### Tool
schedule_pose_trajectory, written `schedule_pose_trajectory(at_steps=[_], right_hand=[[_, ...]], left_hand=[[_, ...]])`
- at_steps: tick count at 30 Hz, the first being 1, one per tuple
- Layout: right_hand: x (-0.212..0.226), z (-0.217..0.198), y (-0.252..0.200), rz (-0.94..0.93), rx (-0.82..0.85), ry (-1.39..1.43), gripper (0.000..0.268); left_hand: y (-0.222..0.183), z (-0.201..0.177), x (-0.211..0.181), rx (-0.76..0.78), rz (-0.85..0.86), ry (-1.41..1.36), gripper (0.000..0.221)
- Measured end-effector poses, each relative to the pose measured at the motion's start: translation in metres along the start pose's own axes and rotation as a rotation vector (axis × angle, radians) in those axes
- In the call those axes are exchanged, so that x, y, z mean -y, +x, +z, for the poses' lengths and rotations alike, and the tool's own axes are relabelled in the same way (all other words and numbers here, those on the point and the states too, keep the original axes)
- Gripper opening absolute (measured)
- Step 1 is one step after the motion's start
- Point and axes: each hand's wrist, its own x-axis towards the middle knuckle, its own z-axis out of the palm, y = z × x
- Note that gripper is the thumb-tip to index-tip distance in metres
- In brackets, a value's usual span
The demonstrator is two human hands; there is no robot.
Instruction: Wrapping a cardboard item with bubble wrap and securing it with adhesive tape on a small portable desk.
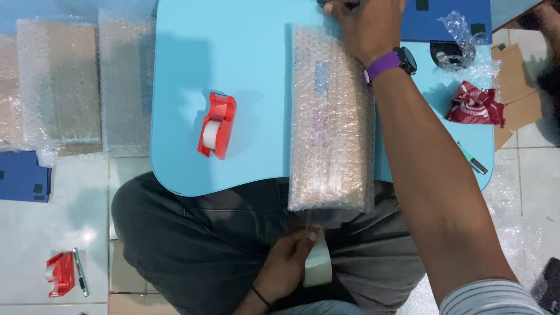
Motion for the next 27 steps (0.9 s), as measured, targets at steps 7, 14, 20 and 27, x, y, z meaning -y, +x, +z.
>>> schedule_pose_trajectory(at_steps=[7,14,20,27], right_hand=[[-0.006,0.004,-0.003,-0.024,-0.002,0.021,0.015],[-0.006,0.006,0.0,0.031,0.042,-0.01,0.015],[-0.001,0.002,0.002,0.025,-0.011,0.004,0.013],[-0.004,0.0,0.007,-0.017,0.037,-0.041,0.008]], left_hand=[[0.021,-0.005,0.003,-0.035,0.072,0.037,0.042],[0.019,-0.008,-0.018,-0.011,-0.077,0.181,0.05],[0.028,-0.003,0.0,-0.088,0.021,0.031,0.045],[0.029,-0.004,0.012,-0.09,0.054,0.044,0.047]])
